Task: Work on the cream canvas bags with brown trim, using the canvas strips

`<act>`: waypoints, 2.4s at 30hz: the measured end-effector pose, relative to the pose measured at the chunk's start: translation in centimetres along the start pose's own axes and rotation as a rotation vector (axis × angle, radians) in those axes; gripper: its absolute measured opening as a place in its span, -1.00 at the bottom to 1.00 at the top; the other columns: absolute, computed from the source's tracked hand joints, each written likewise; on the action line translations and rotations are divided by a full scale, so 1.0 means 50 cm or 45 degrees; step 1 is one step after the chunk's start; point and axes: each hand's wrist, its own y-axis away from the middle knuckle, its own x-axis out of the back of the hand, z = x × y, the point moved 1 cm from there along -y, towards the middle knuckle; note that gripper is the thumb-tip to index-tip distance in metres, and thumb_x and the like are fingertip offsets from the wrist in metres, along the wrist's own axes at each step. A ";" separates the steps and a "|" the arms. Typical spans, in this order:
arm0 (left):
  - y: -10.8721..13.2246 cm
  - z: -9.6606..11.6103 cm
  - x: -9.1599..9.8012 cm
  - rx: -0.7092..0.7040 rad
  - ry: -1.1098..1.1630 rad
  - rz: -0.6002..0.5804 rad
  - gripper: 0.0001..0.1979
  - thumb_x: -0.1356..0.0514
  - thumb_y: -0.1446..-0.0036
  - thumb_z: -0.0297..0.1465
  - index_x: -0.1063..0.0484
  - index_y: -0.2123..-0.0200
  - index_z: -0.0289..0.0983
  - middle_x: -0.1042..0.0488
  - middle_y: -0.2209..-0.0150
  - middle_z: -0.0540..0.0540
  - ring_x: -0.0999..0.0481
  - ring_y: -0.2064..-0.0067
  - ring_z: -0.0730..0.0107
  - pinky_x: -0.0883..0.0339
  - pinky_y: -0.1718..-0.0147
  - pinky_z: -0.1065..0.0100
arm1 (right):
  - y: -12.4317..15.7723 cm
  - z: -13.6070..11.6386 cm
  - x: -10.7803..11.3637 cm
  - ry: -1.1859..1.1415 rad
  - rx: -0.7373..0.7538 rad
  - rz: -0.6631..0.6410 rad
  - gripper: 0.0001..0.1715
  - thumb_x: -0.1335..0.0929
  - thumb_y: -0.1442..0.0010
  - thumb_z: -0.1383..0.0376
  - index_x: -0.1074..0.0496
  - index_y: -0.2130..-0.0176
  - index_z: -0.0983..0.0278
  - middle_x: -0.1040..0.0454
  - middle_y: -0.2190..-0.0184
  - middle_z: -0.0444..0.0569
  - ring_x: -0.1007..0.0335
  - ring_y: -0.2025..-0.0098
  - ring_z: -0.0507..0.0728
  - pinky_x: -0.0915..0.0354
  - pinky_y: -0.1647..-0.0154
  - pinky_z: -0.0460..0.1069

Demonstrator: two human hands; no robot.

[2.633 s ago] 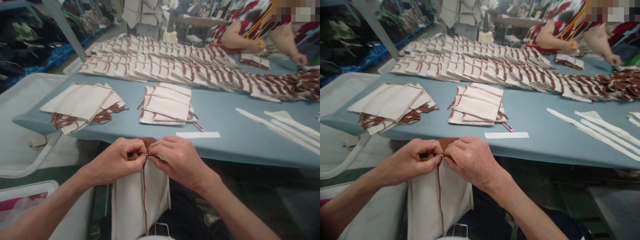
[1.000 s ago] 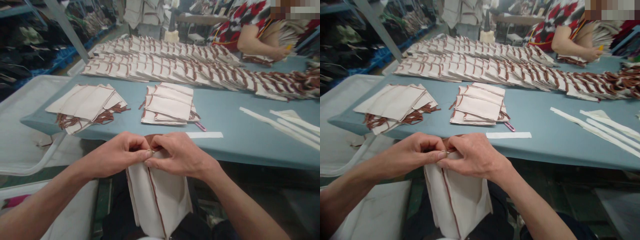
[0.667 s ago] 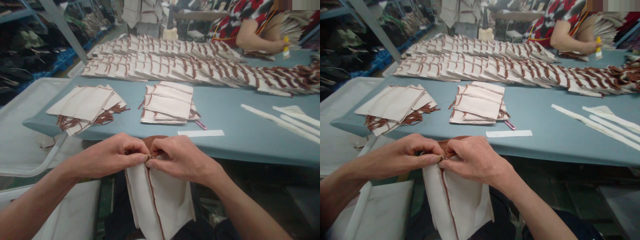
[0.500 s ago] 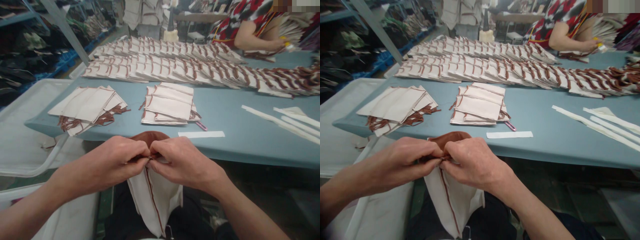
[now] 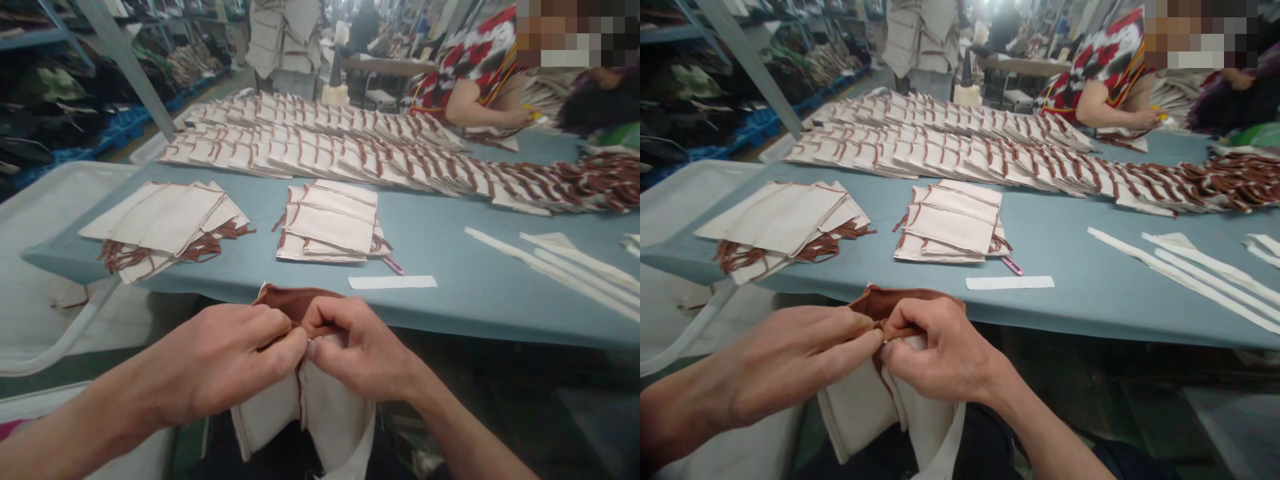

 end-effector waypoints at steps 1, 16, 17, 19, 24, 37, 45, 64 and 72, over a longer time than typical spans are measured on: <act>0.000 0.001 -0.003 -0.034 -0.038 -0.014 -0.75 0.04 -0.48 -0.50 -0.35 -0.07 -0.21 -0.50 0.35 0.02 -0.46 0.38 0.41 -0.32 0.38 0.40 | 0.003 0.004 -0.001 -0.089 -0.063 -0.029 -0.91 -0.33 -0.03 0.34 -0.30 0.49 0.25 -0.22 0.56 -0.23 -0.08 0.49 -0.01 -0.04 0.47 -0.11; -0.027 0.015 0.005 0.364 0.621 0.004 -0.86 -0.11 -0.25 -0.52 -0.37 0.15 -0.23 -0.55 0.31 0.06 -0.53 0.33 0.47 -0.31 0.31 0.48 | 0.015 -0.010 0.009 0.155 0.133 0.069 -0.94 -0.28 0.00 0.40 -0.30 0.49 0.26 -0.25 0.59 -0.23 -0.08 0.55 -0.04 -0.02 0.53 -0.12; -0.030 0.014 0.009 0.376 0.653 -0.061 -0.91 -0.09 -0.32 -0.48 -0.38 0.20 -0.23 -0.53 0.34 0.06 -0.52 0.35 0.48 -0.29 0.33 0.48 | 0.016 -0.013 0.010 0.236 0.204 0.098 -0.92 -0.27 0.00 0.42 -0.30 0.48 0.26 -0.24 0.59 -0.24 -0.08 0.55 -0.04 -0.01 0.53 -0.13; -0.034 0.009 0.010 0.339 0.632 -0.149 -0.76 -0.01 -0.44 -0.42 -0.37 0.31 -0.23 -0.48 0.41 0.06 -0.46 0.41 0.48 -0.24 0.39 0.46 | 0.018 -0.015 0.009 0.324 0.276 0.123 -0.89 -0.27 -0.01 0.45 -0.28 0.49 0.26 -0.22 0.59 -0.25 -0.06 0.57 -0.06 0.01 0.54 -0.13; -0.026 -0.011 -0.018 0.122 0.355 -0.008 -0.66 0.03 -0.48 -0.42 -0.24 0.42 -0.21 -0.32 0.51 0.07 -0.24 0.52 0.42 -0.03 0.50 0.33 | 0.017 0.003 0.002 0.080 0.132 0.056 -0.91 -0.29 -0.07 0.39 -0.28 0.47 0.24 -0.17 0.61 -0.27 0.00 0.58 -0.06 0.04 0.59 -0.14; -0.032 -0.001 -0.054 0.471 1.329 0.049 -0.50 0.05 -0.50 -0.09 -0.27 0.43 -0.27 -0.23 0.48 0.11 -0.22 0.44 0.52 -0.11 0.43 0.46 | 0.021 0.011 0.000 0.124 0.413 0.130 -0.88 -0.28 -0.12 0.41 -0.32 0.44 0.23 -0.31 0.58 -0.22 -0.12 0.58 -0.03 -0.09 0.54 -0.12; -0.039 0.001 -0.039 0.401 1.087 0.041 -0.54 0.04 -0.50 -0.16 -0.29 0.43 -0.26 -0.29 0.48 0.08 -0.24 0.44 0.49 -0.13 0.41 0.43 | 0.004 -0.012 0.024 0.111 0.061 -0.155 -0.49 -0.31 -0.35 0.08 -0.15 0.54 0.22 -0.08 0.60 -0.26 0.03 0.55 -0.03 0.05 0.54 -0.10; -0.025 -0.018 0.005 0.475 1.141 -0.181 -0.44 0.15 -0.49 -0.21 -0.49 0.40 -0.32 -0.42 0.44 -0.02 -0.38 0.38 0.39 -0.25 0.32 0.41 | 0.070 0.072 0.053 0.479 0.042 0.060 -0.65 -0.25 -0.46 0.21 -0.32 0.39 0.24 -0.35 0.49 -0.15 -0.22 0.45 0.05 -0.16 0.40 -0.06; -0.023 -0.025 -0.005 0.510 1.096 -0.237 -0.81 -0.27 -0.24 -0.31 -0.46 0.39 -0.30 -0.40 0.45 0.09 -0.34 0.41 0.49 -0.16 0.39 0.50 | 0.052 0.111 0.040 0.353 -0.019 0.093 -0.63 -0.25 -0.47 0.14 -0.37 0.35 0.26 -0.36 0.48 -0.15 -0.24 0.42 0.06 -0.19 0.36 -0.06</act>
